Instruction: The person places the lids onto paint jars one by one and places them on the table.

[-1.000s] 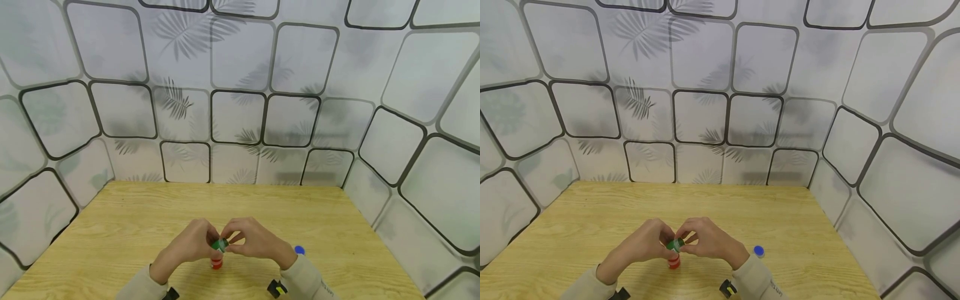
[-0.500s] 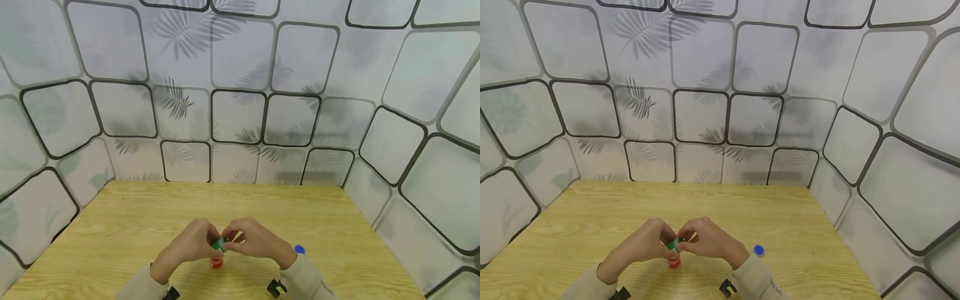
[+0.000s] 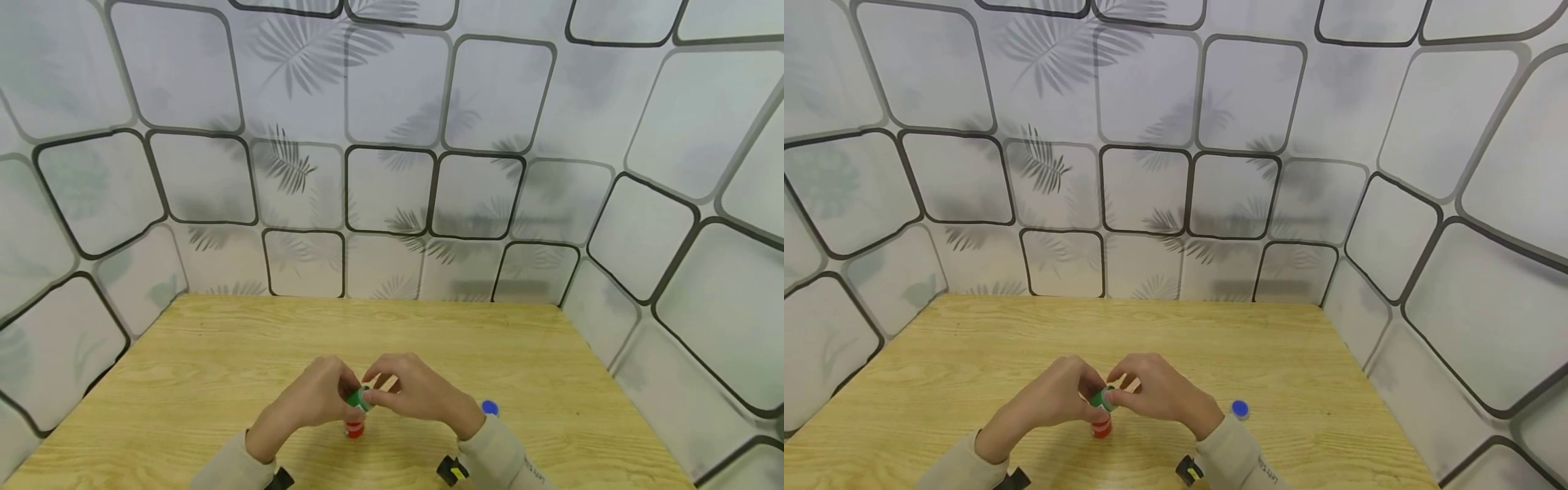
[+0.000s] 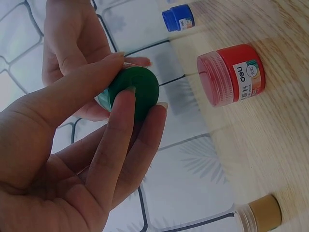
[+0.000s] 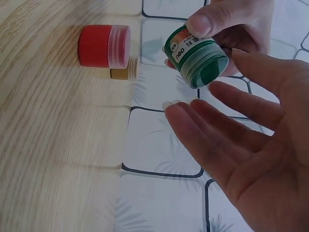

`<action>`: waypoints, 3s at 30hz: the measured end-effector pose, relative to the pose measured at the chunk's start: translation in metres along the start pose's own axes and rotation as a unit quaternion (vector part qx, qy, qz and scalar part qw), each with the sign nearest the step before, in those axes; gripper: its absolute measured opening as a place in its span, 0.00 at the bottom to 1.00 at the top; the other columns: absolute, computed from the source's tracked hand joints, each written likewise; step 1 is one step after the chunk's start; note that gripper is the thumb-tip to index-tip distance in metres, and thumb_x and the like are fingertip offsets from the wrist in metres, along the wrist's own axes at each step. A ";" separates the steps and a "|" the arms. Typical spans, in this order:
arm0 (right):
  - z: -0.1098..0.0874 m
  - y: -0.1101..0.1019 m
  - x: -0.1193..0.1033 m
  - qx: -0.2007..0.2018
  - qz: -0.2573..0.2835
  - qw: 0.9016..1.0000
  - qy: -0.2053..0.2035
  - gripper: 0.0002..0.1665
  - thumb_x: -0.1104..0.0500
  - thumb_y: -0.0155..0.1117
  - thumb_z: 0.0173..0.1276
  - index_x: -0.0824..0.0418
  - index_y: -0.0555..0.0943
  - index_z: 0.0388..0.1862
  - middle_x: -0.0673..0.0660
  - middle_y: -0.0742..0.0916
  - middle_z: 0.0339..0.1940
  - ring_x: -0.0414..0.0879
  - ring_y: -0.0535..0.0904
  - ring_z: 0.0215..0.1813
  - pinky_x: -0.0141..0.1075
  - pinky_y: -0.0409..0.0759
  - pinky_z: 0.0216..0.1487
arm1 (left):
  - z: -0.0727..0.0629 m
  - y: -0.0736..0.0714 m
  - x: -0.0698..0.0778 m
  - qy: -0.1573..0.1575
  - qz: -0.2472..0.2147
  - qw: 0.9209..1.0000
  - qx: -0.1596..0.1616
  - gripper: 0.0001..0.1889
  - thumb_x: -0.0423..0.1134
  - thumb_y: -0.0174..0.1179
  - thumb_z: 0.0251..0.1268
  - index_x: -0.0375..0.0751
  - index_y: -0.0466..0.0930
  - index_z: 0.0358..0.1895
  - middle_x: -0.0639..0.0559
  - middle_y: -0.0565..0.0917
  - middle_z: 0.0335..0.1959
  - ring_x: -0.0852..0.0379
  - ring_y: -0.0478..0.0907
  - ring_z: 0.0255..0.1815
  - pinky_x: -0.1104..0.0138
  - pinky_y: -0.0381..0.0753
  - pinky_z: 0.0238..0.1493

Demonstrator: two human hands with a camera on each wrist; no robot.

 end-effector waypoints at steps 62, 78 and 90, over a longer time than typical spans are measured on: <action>0.000 -0.001 -0.002 0.012 -0.033 0.998 -0.056 0.16 0.58 0.72 0.71 0.59 0.83 0.55 0.55 0.89 0.51 0.44 0.87 0.51 0.30 0.87 0.49 | -0.001 -0.002 0.001 -0.003 -0.008 1.000 0.002 0.07 0.30 0.78 0.51 0.35 0.91 0.33 0.50 0.90 0.26 0.61 0.85 0.25 0.71 0.84 0.27; -0.002 0.002 -0.009 -0.001 -0.037 0.988 -0.148 0.14 0.71 0.73 0.64 0.62 0.85 0.47 0.58 0.86 0.51 0.46 0.86 0.53 0.28 0.86 0.51 | -0.001 -0.003 0.003 0.005 -0.007 1.000 -0.004 0.05 0.30 0.78 0.52 0.38 0.92 0.32 0.51 0.90 0.26 0.62 0.84 0.24 0.72 0.83 0.27; -0.001 0.002 -0.007 -0.003 -0.008 0.993 -0.115 0.11 0.66 0.71 0.69 0.61 0.85 0.49 0.57 0.88 0.49 0.45 0.87 0.51 0.29 0.87 0.48 | -0.001 -0.002 0.002 0.001 -0.004 1.000 -0.002 0.06 0.31 0.79 0.51 0.36 0.92 0.33 0.50 0.90 0.26 0.61 0.84 0.24 0.72 0.83 0.26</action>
Point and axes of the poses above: each hand's wrist, its own z-axis towards the middle knuckle, its own y-axis out of the palm, x = y × z, the point moved 5 cm from there along z, towards the middle knuckle
